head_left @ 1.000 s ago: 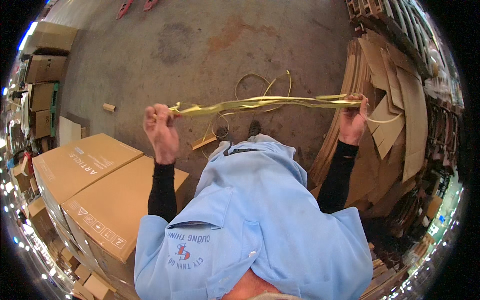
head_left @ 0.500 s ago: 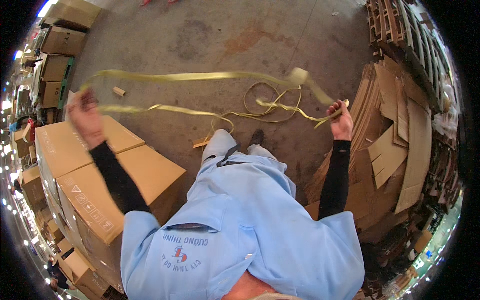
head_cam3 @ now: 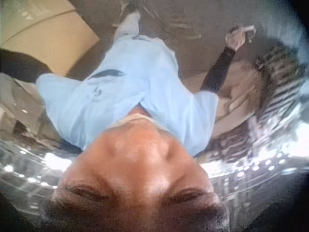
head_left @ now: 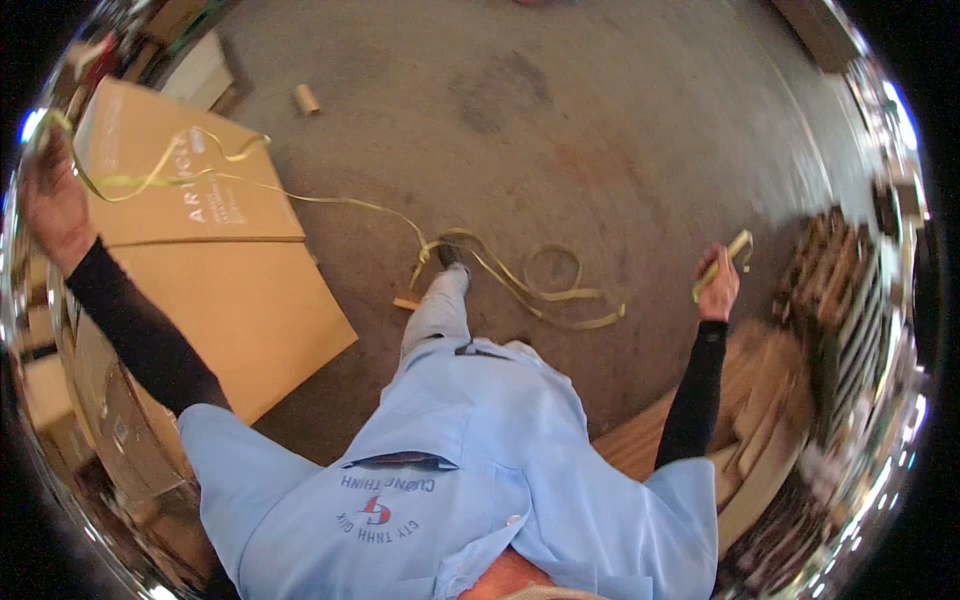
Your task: The person secures large cardboard boxes with yellow plastic strapping. They place cardboard corner protectors on box edges, wrap the strap around the box, and tie it off by hand. The person also retrieves additional straps from a nearby box and continues securing other boxes.
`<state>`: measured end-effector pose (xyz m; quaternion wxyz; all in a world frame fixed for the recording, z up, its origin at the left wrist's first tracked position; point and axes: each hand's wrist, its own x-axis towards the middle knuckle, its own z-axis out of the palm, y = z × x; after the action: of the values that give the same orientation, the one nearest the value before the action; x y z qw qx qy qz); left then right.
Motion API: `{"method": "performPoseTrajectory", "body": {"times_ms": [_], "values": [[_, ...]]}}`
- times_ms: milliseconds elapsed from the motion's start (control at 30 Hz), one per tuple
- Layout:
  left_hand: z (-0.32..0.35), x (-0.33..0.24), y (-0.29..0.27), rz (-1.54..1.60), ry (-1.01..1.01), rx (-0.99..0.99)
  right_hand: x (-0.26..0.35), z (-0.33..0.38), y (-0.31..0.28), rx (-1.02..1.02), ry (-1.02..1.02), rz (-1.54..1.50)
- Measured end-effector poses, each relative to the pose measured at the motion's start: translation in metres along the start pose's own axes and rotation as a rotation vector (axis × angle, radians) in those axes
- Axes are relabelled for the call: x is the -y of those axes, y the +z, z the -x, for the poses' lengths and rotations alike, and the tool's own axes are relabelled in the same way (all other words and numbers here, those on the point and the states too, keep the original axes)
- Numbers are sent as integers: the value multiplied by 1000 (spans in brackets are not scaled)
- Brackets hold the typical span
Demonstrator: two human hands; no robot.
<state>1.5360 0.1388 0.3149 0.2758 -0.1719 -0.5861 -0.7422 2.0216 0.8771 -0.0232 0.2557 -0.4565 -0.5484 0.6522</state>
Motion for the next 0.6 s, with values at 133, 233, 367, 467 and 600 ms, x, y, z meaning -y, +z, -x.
{"method": "performPoseTrajectory", "body": {"times_ms": [133, 233, 367, 467, 600], "values": [[-8, 38, -21, 422, -213, 379, -21, -31, 95, -35, 106, -7], [-12, 68, -13, 485, -329, 335, -23, -43, 190, 54, 177, -26], [-11, 105, 24, 474, -277, 29, 9, -30, 352, 398, 266, -183], [-19, 143, 46, 593, -350, -6, 47, -15, 495, 622, 288, -257], [-63, 209, 62, 734, -420, 105, 95, 1, 683, 1142, 201, -306]]}}
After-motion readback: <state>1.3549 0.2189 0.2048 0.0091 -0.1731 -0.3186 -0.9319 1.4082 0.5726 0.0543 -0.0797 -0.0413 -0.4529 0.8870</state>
